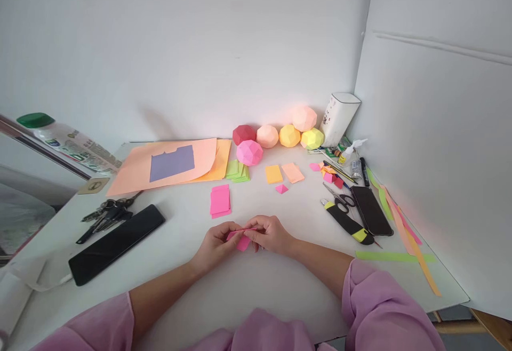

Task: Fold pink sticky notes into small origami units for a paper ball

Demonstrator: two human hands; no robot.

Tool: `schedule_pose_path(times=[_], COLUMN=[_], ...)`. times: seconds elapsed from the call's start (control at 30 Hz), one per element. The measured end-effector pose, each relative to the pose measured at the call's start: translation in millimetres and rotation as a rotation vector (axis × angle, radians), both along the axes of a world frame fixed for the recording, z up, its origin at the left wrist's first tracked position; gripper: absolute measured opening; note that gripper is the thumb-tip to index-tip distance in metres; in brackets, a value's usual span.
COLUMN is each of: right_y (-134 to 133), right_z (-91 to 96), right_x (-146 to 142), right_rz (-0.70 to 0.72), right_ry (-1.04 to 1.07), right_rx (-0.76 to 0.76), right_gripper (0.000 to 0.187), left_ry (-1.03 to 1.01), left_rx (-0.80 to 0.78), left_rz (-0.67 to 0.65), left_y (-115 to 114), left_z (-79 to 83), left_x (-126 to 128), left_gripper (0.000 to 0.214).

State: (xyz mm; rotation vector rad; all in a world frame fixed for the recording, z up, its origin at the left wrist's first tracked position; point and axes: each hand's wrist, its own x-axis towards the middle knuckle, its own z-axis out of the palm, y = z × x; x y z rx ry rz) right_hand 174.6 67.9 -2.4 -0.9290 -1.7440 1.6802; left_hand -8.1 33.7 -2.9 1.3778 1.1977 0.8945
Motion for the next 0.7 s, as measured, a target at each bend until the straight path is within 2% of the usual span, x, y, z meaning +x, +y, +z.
schedule_pose_path(times=[0.2,0.43,0.5,0.6,0.7], right_y=[1.3,2.6,2.4,1.3,-0.3], right_z=[-1.3,-2.4,-1.6,-1.0,-1.3], right_x=[-0.5,0.5,0.3,-0.3,-1.4], right_rz=[0.011,-0.039,-0.042,-0.020,-0.010], right_ry=[0.020,0.033,0.040,0.031,0.012], right_rx=[-0.028,-0.092,-0.095,-0.070,-0.030], right_gripper=[0.021,0.021,0.021,0.019,0.015], left_ry=[0.006,-0.209,-0.242,-0.192,-0.103], left_rx=[0.029,-0.055,-0.038,-0.015,0.009], left_rz=[0.005,0.119,0.092,-0.026,-0.030], left_y=[-0.4,-1.6,-1.2,-0.5,-0.4], left_z=[0.0,-5.2,-3.5,1.3,3.6], left_x=[0.0,-3.8,-4.1,-2.3,1.1], left_gripper=[0.020,0.020,0.020,0.020,0.022])
